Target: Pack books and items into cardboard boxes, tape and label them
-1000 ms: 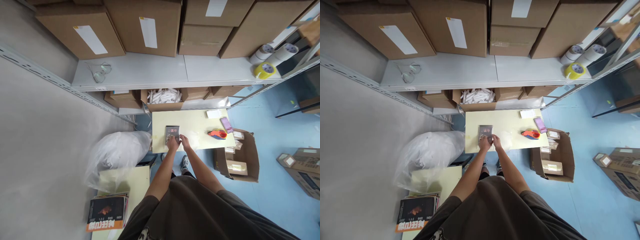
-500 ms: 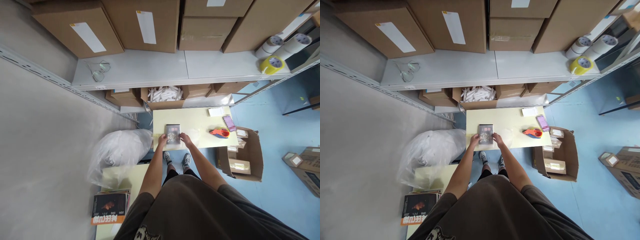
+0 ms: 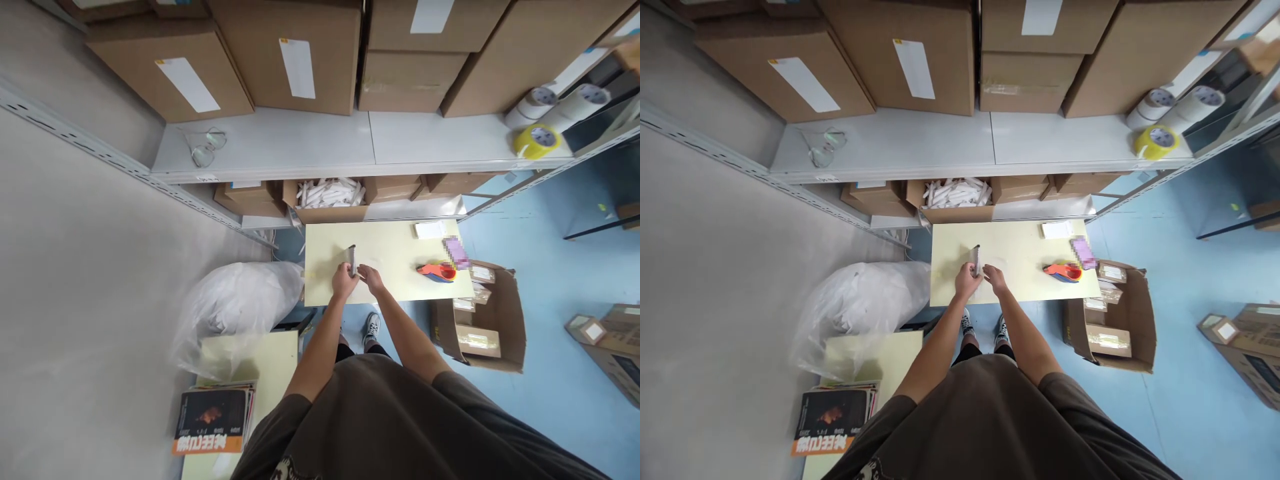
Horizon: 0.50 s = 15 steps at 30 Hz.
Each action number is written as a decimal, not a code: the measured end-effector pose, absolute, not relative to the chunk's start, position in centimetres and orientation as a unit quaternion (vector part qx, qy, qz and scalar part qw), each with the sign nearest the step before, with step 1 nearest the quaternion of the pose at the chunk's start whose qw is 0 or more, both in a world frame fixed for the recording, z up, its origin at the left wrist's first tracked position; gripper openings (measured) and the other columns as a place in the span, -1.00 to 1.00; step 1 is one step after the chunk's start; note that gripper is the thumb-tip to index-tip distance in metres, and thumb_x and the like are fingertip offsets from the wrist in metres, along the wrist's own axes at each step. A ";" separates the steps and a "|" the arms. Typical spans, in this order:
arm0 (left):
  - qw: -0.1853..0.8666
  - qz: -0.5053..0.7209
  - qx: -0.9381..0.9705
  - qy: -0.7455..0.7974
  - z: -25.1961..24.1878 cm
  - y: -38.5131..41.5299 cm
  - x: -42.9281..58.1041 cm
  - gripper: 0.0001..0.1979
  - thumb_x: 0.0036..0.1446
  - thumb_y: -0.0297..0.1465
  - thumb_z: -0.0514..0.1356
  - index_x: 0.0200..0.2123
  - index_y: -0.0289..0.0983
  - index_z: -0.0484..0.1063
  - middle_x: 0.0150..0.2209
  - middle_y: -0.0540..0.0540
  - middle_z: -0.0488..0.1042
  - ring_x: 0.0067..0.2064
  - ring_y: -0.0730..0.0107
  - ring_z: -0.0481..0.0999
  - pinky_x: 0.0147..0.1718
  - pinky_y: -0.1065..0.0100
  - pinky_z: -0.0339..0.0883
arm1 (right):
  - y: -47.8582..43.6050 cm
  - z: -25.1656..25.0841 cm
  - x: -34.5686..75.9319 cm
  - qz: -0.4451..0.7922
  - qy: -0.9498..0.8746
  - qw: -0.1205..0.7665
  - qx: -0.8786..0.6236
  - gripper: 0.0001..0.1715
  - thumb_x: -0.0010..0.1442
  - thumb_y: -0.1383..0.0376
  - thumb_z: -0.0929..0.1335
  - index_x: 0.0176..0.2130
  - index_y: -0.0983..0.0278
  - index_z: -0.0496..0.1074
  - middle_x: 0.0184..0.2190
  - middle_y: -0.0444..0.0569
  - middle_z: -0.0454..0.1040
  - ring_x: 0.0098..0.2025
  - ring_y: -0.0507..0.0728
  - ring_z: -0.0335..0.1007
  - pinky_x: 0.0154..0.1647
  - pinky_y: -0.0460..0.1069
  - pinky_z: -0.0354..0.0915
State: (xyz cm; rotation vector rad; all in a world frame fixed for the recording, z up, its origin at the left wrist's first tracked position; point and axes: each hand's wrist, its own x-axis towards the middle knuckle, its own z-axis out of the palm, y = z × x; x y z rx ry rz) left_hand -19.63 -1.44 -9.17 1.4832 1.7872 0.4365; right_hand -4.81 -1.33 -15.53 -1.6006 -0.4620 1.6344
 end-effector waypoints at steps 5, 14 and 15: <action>0.414 0.072 0.613 0.669 -10.9 -2.7 -13.7 -0.55 0.22 -0.28 0.38 0.15 -0.22 0.48 0.28 -0.33 0.48 0.29 -0.06 0.47 0.20 0.13 0.34 | -4.3 -14.6 -0.1 0.598 -0.142 0.432 -0.660 -0.46 0.14 -0.08 0.47 -0.01 0.16 0.66 0.21 0.12 0.61 0.36 0.34 0.42 0.28 0.20 0.41; 0.447 0.179 0.497 0.722 -13.5 -2.1 -18.5 -0.69 0.16 -0.42 0.29 -0.01 -0.25 0.59 0.09 -0.31 0.62 0.24 -0.03 0.53 0.22 0.15 0.34 | -4.8 -14.9 2.9 0.561 -0.143 0.368 -0.727 -0.38 0.03 -0.09 0.46 -0.02 0.18 0.65 0.15 0.11 0.63 0.30 0.37 0.43 0.29 0.22 0.35; 0.460 0.176 0.464 0.736 -13.6 -2.0 -19.4 -0.70 0.14 -0.39 0.29 -0.04 -0.24 0.59 0.03 -0.28 0.64 0.21 -0.02 0.56 0.18 0.16 0.37 | -4.7 -14.9 2.9 0.570 -0.137 0.363 -0.724 -0.40 0.03 -0.09 0.46 -0.03 0.18 0.65 0.14 0.12 0.63 0.28 0.37 0.45 0.28 0.23 0.36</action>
